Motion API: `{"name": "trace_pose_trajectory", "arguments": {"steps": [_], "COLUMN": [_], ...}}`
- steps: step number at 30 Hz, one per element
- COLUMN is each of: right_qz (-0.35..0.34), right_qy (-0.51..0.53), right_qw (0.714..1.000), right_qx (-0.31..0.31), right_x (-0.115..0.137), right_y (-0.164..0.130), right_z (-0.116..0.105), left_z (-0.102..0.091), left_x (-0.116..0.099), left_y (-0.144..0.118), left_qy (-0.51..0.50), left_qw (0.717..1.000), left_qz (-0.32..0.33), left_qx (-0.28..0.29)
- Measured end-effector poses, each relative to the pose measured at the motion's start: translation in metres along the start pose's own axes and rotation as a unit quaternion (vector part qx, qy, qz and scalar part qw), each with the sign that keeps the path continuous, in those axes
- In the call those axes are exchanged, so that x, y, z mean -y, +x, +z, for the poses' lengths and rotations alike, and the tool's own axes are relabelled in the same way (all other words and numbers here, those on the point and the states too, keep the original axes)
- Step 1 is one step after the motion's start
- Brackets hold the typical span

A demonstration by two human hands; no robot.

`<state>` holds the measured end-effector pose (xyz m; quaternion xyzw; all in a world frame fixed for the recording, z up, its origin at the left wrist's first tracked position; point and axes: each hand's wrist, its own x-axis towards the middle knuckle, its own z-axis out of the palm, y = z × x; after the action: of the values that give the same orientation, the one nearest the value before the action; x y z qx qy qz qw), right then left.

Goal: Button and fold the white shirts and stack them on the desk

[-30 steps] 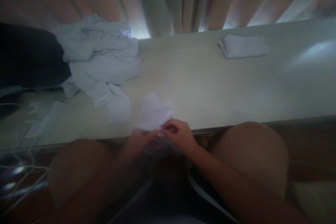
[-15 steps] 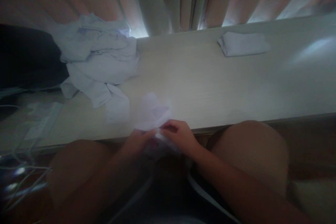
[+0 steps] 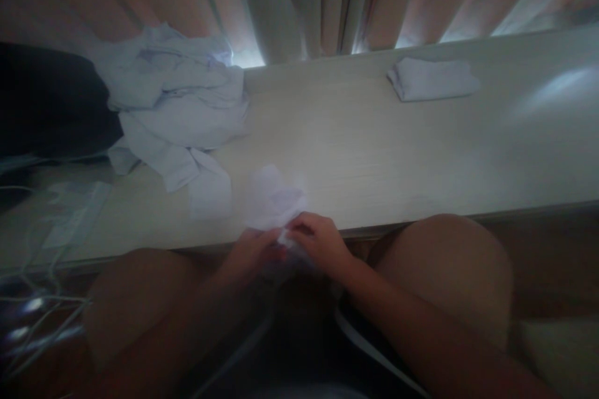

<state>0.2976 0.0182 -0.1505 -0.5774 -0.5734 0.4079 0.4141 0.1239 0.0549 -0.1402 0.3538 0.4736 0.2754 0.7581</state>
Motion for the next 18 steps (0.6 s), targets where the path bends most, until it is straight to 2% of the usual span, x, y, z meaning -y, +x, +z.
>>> {"name": "trace_pose_trajectory", "arguments": {"steps": [5, 11, 18], "right_qz": [0.039, 0.083, 0.06], "right_qy": [0.087, 0.176, 0.234], "right_qw": [0.995, 0.98, 0.969], "right_qx": [0.023, 0.034, 0.046], "right_x": [-0.003, -0.01, -0.011], "right_y": [0.002, 0.001, 0.004], "right_z": [0.002, 0.004, 0.004], "left_z": [-0.004, -0.006, -0.004], "left_x": [0.001, 0.001, -0.01], "left_y": [0.003, 0.003, -0.001], "left_qy": [0.029, 0.044, 0.033], "left_qw": [1.0, 0.999, 0.999], "left_qz": [0.008, -0.018, -0.023], "left_qx": [0.001, -0.012, -0.013]}}
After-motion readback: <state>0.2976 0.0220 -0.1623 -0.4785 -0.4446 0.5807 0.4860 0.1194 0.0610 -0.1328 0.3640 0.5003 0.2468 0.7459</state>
